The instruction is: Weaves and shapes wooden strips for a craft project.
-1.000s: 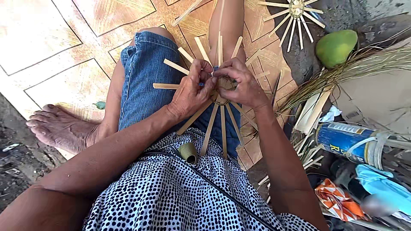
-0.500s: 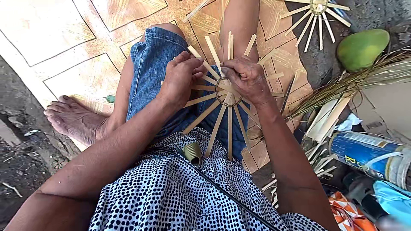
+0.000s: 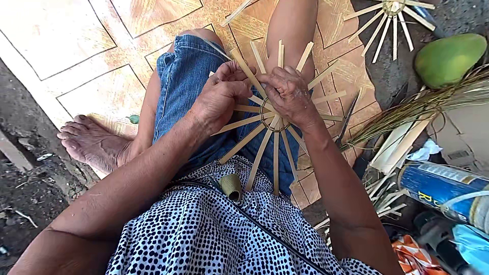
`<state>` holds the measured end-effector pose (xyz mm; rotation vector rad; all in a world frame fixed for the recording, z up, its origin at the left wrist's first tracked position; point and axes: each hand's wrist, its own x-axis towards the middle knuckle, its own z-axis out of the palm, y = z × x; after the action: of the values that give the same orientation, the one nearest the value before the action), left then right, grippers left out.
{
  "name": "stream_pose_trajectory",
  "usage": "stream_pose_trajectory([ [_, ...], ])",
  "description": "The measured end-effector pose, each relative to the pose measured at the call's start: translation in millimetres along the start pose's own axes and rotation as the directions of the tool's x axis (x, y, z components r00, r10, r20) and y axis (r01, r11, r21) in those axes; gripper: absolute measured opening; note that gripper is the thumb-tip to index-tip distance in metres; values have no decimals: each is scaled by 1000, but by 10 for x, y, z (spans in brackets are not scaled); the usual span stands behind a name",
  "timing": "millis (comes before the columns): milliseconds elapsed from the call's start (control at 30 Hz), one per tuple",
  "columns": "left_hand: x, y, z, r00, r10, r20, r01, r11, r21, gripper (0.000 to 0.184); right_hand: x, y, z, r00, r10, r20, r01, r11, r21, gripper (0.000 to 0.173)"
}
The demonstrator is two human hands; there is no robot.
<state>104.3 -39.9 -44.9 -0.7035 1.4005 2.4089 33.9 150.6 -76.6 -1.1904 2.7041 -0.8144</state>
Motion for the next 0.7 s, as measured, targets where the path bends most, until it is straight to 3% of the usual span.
stream_pose_trajectory([
  [167,-75,-67,-165,974,223,-23,-188,868,460,27,9,121,-168,994,33,107,-54,978,200,36],
  [233,-194,-193,-150,905,421,58,-365,701,613,27,1,140,-147,993,97,62,-111,946,304,42],
  [300,-241,-336,-112,778,586,227,-544,448,710,33,2,138,-128,991,132,-7,-119,914,388,47],
  [367,-216,-432,-88,676,660,327,-662,351,662,34,-11,125,-89,989,137,-50,-102,896,432,48],
  [433,-165,-483,-88,627,681,378,-737,362,572,27,6,146,-48,989,125,-77,-80,898,433,47],
  [533,-144,-566,-118,624,664,411,-766,417,488,17,-11,145,-1,989,128,-68,-91,912,399,46],
  [633,-147,-602,-146,596,659,459,-782,345,519,15,-15,107,41,987,139,-79,-101,924,369,44],
  [700,-158,-599,-196,596,629,499,-780,308,544,18,-38,69,12,979,148,-142,-69,888,455,44],
])
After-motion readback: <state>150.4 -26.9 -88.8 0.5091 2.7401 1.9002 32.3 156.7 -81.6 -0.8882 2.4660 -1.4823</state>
